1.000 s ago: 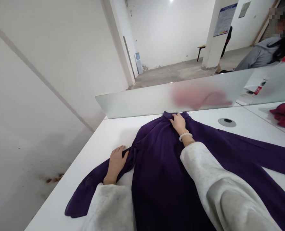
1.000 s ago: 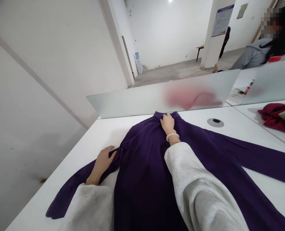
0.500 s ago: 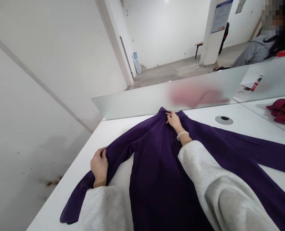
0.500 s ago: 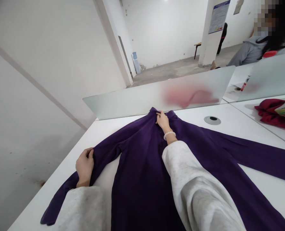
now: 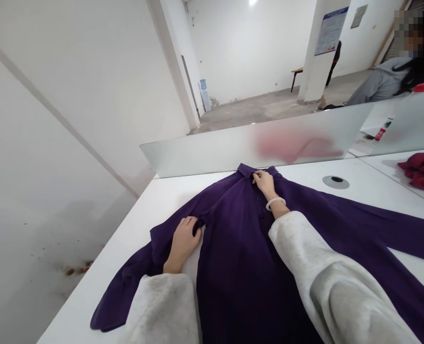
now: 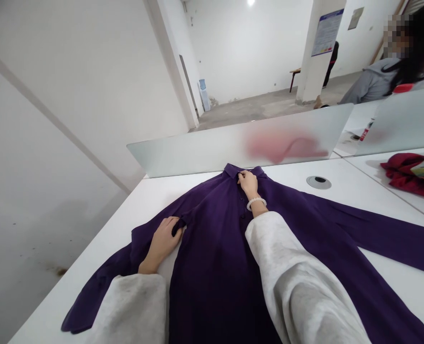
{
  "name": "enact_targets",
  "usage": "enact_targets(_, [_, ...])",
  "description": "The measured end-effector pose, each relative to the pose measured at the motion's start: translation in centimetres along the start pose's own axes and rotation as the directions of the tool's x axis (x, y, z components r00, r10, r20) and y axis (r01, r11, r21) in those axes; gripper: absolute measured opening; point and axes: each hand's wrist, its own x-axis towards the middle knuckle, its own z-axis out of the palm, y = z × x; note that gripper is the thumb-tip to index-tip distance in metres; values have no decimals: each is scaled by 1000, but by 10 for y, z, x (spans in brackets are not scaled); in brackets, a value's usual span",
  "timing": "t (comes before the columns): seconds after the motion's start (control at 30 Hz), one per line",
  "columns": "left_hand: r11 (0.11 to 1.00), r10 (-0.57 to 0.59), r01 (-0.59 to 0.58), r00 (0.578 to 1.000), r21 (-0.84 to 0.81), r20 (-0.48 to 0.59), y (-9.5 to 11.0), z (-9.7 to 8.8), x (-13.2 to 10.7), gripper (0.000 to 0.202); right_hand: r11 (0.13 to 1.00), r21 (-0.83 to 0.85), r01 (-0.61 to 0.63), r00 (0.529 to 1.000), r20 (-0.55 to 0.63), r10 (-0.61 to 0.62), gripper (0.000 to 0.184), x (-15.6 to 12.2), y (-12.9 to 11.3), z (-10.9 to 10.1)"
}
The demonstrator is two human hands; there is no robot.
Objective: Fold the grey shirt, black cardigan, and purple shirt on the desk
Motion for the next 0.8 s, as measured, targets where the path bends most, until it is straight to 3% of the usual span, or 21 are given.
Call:
enact_targets(0.2, [991, -120, 117, 992, 66, 42, -12, 12, -2, 44, 989, 146, 36, 996, 70, -47, 43, 4, 6, 15])
enact_targets(0.37, [976, -171, 157, 982, 154, 83, -17, 17, -1, 48, 989, 141, 50, 988, 135, -69, 53, 5, 14, 20])
enact_targets(0.43, [953, -236, 223, 971, 206, 42, -22, 15, -2, 48, 992, 114, 60, 985, 157, -77, 57, 5, 15, 20])
enact_targets(0.57, [897, -340, 373, 925, 236, -169, -32, 3, -5, 44, 992, 64, 108, 972, 205, -119, 62, 2, 11, 19])
enact_targets(0.67, [958, -217, 254, 946, 133, -240, -26, -7, -3, 45, 988, 34, 153, 964, 213, -157, 62, -2, 5, 18])
enact_targets(0.8, [992, 116, -110, 987, 56, -109, -1, -7, 4, 40, 987, -5, 160, 982, 99, -159, 45, -6, -1, 12])
